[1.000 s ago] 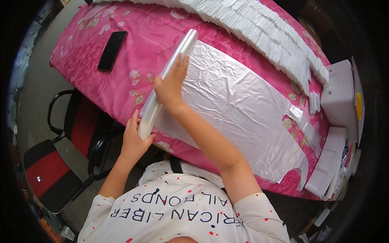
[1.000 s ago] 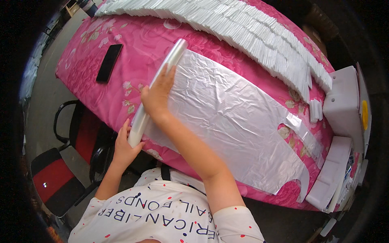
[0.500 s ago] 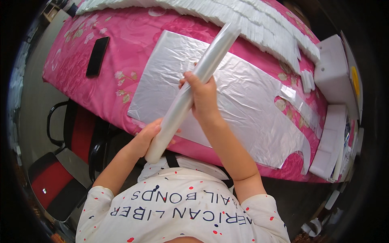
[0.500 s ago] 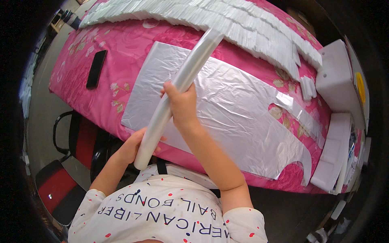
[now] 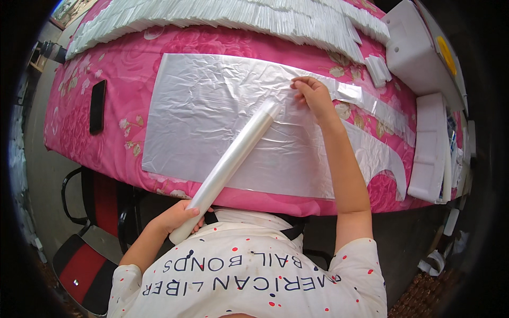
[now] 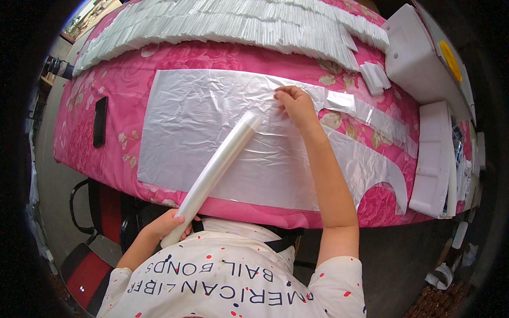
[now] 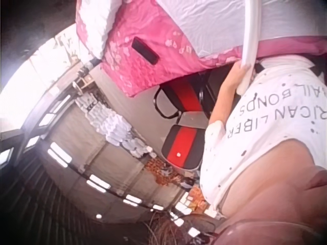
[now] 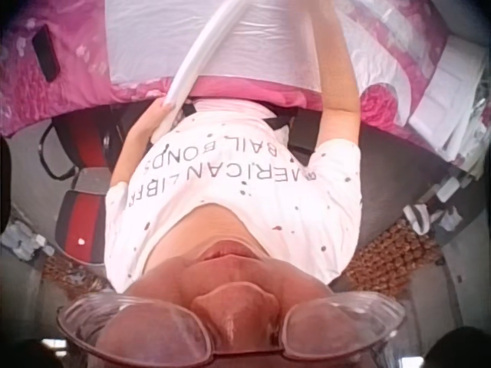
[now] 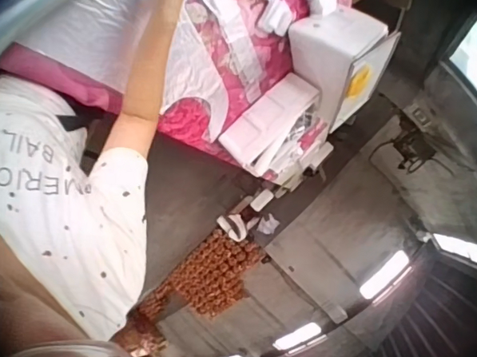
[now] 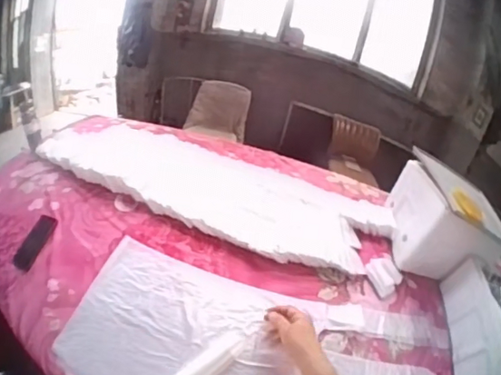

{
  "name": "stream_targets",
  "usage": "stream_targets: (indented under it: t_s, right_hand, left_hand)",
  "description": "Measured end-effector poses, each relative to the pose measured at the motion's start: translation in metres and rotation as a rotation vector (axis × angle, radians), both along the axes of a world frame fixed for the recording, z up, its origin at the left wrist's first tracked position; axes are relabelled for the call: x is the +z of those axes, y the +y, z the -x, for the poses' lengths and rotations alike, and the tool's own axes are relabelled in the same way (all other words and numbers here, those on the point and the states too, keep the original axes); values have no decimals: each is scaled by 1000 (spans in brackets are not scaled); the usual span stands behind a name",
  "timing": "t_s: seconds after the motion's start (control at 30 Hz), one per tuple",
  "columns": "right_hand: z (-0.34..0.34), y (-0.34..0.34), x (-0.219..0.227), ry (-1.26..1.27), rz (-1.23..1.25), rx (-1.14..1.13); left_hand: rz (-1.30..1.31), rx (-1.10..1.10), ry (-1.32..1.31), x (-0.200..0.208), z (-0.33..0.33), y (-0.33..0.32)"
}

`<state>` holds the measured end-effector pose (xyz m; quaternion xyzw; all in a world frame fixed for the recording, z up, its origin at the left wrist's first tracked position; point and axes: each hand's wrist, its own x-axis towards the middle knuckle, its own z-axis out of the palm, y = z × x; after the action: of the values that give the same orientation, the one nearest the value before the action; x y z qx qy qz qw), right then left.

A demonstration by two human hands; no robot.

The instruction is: The person wraps small white rectangular items in clear plastic film on a pink floral tablecloth. They unroll the film, place an item on it, fold the film around the item, and set the wrapped unit aside. This process is repeated multiple times.

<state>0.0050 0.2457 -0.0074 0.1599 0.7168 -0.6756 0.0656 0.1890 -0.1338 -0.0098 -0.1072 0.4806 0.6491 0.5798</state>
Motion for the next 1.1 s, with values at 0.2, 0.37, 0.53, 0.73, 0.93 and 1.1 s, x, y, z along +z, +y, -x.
stream_targets:
  t_s: [0.2,0.37,0.53,0.73,0.93,1.1]
  right_hand:
    - [-11,-12,21,-223,-37,466]
    - [-12,-21,10,-128,-3,556]
    - [2,-2,8,29,-310,329]
    - [28,135,-13,176,-756,-30]
    - [26,138,-9,183,-628,-25]
    - [32,88,-12,200,-547,81]
  left_hand:
    - [-44,20,-27,1,0,1]
    - [-72,20,-37,-4,0,0]
    - [-22,-15,-57,-5,-5,-14]
    - [82,-226,-99,1,-17,-69]
    - [81,-605,155,22,20,-63]
    - [307,-809,999,53,97,22]
